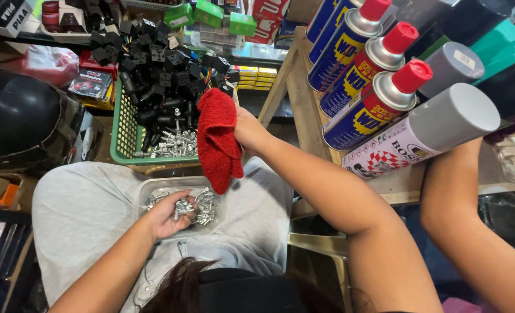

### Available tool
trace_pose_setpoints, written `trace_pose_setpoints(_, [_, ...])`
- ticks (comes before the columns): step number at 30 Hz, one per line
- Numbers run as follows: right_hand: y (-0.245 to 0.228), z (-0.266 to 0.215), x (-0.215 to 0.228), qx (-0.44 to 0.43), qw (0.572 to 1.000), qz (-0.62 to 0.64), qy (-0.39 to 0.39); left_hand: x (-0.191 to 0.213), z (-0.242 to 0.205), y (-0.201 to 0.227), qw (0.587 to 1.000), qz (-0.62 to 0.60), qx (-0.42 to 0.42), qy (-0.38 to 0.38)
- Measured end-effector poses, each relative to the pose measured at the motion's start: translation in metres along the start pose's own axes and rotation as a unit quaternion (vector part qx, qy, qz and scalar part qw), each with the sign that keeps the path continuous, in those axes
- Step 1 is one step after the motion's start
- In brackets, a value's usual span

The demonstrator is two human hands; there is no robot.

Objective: The person sits cross-legged on a chair and cleans small metal screws using a red cloth. They pick up screws from a clear plastic container resting on their lap, wipe each one individually, and place the cleaned screws into a green basket positioned in front of them.

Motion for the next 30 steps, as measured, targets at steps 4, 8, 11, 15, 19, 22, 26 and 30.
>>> trace_pose_setpoints(4, [0.001,0.001,0.002,-0.006,1.000,-0.006,0.000,-0.052,-0.027,-0.009,0.998,0.036,0.023,-0.048])
trace_pose_setpoints(8, [0.005,0.002,0.006,-0.017,1.000,-0.005,-0.002,-0.094,-0.051,-0.003,0.994,0.063,-0.005,-0.091])
trace_pose_setpoints(11, [0.003,0.006,0.011,-0.019,1.000,-0.008,0.011,-0.117,-0.073,0.010,0.989,0.100,-0.058,-0.088])
trace_pose_setpoints(15, [0.004,0.010,0.017,-0.026,0.998,-0.018,0.061,-0.085,-0.061,0.026,0.946,0.290,-0.143,0.035])
trace_pose_setpoints(19, [0.005,0.014,0.027,-0.029,0.992,-0.028,0.119,-0.055,-0.058,0.044,0.721,0.609,-0.202,0.263])
trace_pose_setpoints(22, [0.004,0.013,0.034,-0.030,0.987,-0.028,0.155,-0.041,-0.053,0.044,0.663,0.656,-0.179,0.313])
trace_pose_setpoints(26, [-0.004,0.012,0.047,-0.024,0.979,-0.038,0.198,-0.041,-0.041,0.037,0.650,0.690,-0.133,0.291])
trace_pose_setpoints(30, [-0.015,0.009,0.063,-0.019,0.973,-0.055,0.222,-0.044,-0.037,0.043,0.558,0.744,-0.152,0.334])
Point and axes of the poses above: each hand's wrist, its own z-axis towards the middle knuckle, its own x-axis out of the back of the hand, y = z × x, the point moved 9 cm from there along z, towards the middle knuckle, and after that the axes turned 13 degrees about x, right-handed, at the moved point
